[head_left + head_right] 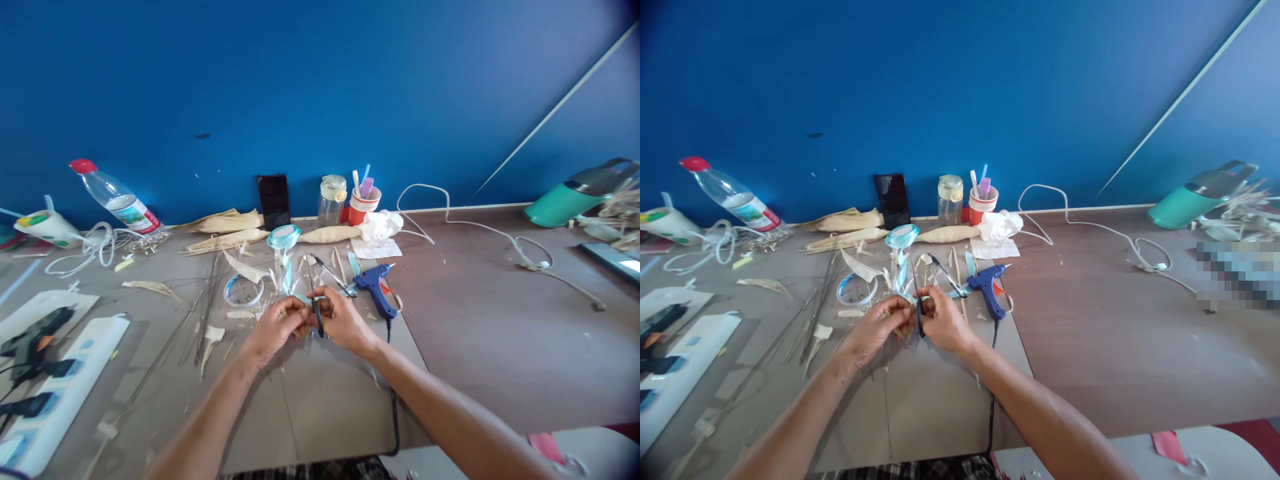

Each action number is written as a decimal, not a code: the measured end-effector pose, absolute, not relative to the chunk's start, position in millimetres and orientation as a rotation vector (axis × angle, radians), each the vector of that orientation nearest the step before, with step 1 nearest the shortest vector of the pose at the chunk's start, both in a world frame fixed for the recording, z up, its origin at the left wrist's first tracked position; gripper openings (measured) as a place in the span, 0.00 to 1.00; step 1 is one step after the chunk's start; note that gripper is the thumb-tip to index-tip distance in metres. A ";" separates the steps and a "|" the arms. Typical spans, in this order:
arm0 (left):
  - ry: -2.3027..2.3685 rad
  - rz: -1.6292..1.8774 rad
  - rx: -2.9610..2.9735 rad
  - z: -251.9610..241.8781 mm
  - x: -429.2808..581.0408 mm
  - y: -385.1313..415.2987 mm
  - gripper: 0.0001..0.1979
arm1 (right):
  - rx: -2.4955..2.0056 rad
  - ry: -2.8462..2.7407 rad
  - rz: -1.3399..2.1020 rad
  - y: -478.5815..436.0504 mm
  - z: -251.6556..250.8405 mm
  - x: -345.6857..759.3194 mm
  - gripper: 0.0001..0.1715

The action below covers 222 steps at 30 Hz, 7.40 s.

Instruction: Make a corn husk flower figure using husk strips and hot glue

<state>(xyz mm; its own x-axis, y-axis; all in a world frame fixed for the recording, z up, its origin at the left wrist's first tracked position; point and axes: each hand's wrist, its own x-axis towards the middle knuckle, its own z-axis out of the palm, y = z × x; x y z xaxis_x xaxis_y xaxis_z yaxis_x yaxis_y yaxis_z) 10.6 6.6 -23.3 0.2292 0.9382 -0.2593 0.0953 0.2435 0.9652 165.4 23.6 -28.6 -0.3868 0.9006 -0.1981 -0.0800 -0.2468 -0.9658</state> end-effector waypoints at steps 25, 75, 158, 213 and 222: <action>1.545 1.274 1.252 -21.1 0.5 12.8 0.11 | -1.291 -1.688 1.243 -3.9 -30.3 161.6 0.23; 1.203 1.116 0.841 -22.6 18.4 6.2 0.06 | -1.162 -1.120 1.574 20.0 -24.8 163.4 0.23; 1.384 1.311 0.901 -28.9 -0.6 13.9 0.13 | -1.228 -1.827 1.487 -2.8 -48.0 169.5 0.14; 1.445 1.158 0.821 -15.4 3.4 12.7 0.08 | -1.257 -1.791 1.535 -8.1 -30.8 165.6 0.11; 1.314 1.146 0.725 -23.2 1.4 13.8 0.06 | -1.313 -1.830 1.474 -8.0 -31.5 163.0 0.11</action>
